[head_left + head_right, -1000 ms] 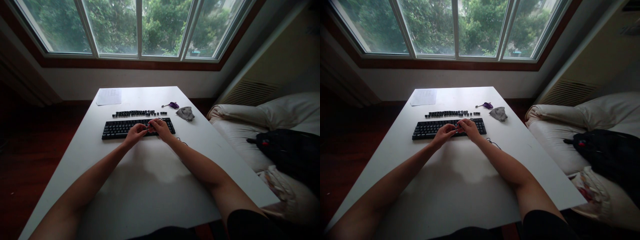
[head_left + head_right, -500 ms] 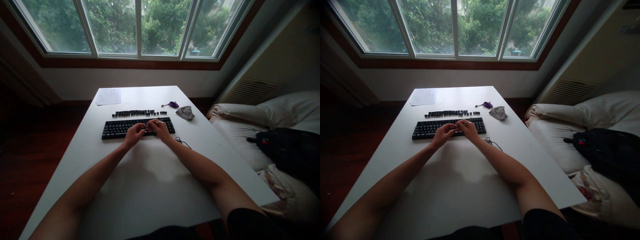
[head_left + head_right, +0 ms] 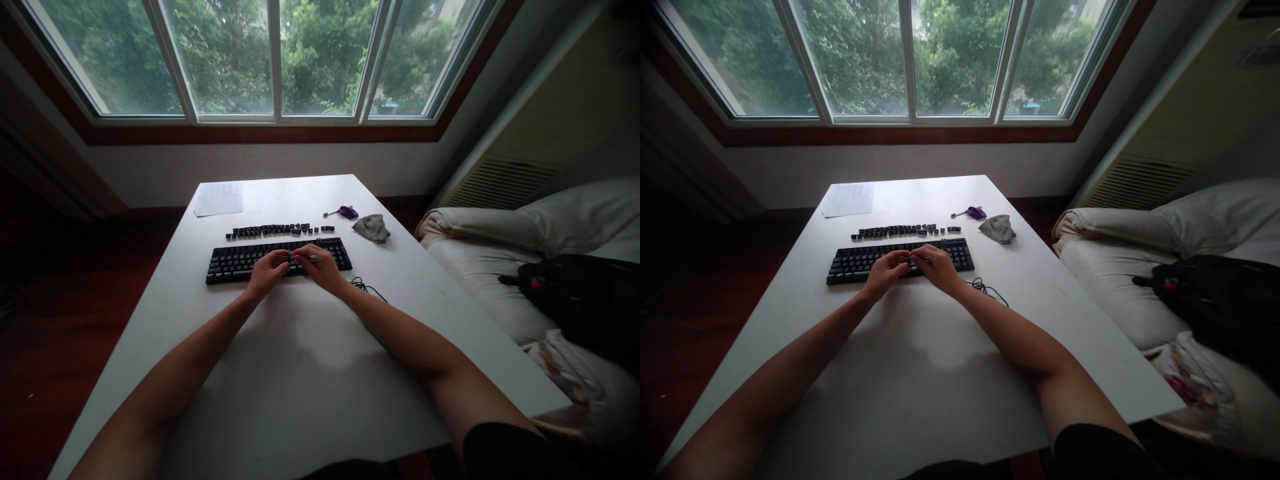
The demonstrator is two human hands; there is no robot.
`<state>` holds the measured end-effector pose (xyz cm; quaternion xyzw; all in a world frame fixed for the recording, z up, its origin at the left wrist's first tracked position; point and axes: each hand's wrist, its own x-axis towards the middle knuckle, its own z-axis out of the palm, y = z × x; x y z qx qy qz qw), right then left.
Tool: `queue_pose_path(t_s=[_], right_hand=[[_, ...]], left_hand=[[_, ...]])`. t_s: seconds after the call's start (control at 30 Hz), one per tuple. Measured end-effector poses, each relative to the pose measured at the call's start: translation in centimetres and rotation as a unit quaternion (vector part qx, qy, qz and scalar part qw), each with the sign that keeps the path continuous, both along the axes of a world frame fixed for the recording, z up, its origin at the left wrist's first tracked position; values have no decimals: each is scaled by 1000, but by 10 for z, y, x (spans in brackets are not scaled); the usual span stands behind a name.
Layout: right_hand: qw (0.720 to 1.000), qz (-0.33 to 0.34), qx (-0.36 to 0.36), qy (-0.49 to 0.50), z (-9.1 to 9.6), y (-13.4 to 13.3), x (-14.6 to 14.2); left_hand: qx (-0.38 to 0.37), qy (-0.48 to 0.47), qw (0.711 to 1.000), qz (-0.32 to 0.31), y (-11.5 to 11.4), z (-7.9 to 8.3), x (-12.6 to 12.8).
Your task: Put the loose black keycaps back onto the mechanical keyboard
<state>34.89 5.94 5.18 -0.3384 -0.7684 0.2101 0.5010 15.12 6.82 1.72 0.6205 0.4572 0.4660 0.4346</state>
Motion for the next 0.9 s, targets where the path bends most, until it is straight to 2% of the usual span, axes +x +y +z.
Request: queue_pose_path(t_s=[0.13, 0.27, 0.33, 0.4, 0.47, 0.57, 0.67, 0.9], right_hand=[[999, -29, 39, -15, 13, 9, 13], [987, -144, 28, -71, 16, 40, 55], [964, -231, -6, -133, 8, 57, 84], [926, -316, -53, -197, -4, 72, 114], [898, -354, -95, -243, -19, 83, 140], [888, -345, -115, -281, -38, 93, 163], [890, -303, -114, -322, -48, 97, 169], [881, -262, -104, -380, -47, 93, 165]], left_hand=[[48, 56, 997, 39, -2, 5, -2], [85, 101, 989, 66, -3, 10, -5], [85, 112, 988, 70, -4, 12, -6], [82, 116, 987, 72, -3, 12, -8], [78, 110, 988, 69, -2, 10, -9], [76, 80, 992, 57, 0, 8, -9], [76, 44, 995, 49, 2, 4, -8], [74, 16, 996, 44, 2, 3, -8]])
